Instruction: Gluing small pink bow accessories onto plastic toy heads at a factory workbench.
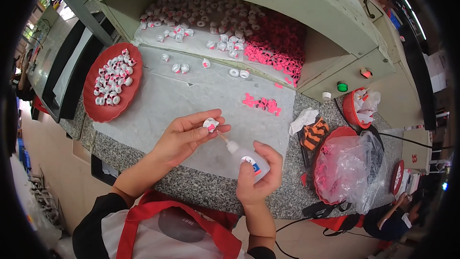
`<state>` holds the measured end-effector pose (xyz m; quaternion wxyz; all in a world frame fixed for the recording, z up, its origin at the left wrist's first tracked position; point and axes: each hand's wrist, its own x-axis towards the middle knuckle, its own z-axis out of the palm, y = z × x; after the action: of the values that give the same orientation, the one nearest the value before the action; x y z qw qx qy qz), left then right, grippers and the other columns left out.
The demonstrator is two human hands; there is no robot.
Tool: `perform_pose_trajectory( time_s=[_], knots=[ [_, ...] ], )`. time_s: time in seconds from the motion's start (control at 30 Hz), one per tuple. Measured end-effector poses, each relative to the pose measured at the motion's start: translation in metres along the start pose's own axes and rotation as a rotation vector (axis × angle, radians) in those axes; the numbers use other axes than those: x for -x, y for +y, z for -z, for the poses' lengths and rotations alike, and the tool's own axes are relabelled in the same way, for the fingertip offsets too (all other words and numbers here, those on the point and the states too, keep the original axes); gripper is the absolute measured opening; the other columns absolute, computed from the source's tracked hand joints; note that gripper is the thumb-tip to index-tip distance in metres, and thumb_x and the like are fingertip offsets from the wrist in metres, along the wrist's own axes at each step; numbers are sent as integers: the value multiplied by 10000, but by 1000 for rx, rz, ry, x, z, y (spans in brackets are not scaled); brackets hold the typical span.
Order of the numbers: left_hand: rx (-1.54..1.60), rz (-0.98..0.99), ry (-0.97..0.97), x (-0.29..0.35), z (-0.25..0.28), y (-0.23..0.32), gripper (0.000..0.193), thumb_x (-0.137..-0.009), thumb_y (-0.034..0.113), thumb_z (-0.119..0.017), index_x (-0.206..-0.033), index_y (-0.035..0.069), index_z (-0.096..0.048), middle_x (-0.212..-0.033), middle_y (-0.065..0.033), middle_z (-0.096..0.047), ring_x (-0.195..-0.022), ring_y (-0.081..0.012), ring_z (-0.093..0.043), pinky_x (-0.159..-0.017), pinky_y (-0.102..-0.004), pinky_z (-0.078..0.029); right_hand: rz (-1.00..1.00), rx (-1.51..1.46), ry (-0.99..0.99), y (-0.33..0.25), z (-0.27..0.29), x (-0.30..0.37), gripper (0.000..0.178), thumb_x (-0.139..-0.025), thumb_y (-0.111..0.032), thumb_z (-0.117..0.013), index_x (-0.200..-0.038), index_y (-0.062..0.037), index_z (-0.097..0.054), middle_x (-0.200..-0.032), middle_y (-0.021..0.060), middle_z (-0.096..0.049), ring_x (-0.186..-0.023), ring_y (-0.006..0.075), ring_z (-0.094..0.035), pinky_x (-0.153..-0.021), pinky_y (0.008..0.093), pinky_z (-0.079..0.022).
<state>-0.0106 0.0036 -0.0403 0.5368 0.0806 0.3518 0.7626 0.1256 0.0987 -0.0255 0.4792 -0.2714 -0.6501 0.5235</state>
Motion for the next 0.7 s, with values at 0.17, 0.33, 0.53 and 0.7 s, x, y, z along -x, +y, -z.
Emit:
perform_pose_trajectory(
  time_s=[0.17,0.33,0.53,0.7],
  knots=[
    [-425,-128,87,8,-3,-1,402,-773,-43,-565,-1162,-11,-471,-1125,-124,-522,-1016,-242,-542,-870,-308,-432,218,174,-128,-3,7,6,277,-701,-122,-539,-927,39,-522,-855,117,-557,-745,173,-536,-679,278,-437],
    [-368,-252,34,2,1,-8,344,-760,-89,-558,-1093,-32,-491,-1075,-129,-535,-992,-220,-551,-824,-291,-465,308,171,-146,-2,7,7,262,-677,-44,-555,-923,39,-524,-813,133,-581,-666,174,-569,-589,256,-467],
    [-399,-461,36,6,-4,-13,331,-756,-116,-543,-1073,-47,-479,-1077,-140,-502,-1020,-239,-530,-839,-314,-469,434,202,-224,-5,5,3,250,-671,-27,-546,-910,42,-520,-692,129,-563,-511,170,-523,-466,255,-428],
    [-456,-533,32,6,-5,-11,327,-746,-125,-549,-1058,-52,-479,-1084,-128,-464,-1029,-242,-523,-846,-320,-471,495,192,-221,-3,2,1,242,-662,-13,-539,-894,51,-511,-659,126,-554,-441,165,-481,-403,259,-387]
  ],
)
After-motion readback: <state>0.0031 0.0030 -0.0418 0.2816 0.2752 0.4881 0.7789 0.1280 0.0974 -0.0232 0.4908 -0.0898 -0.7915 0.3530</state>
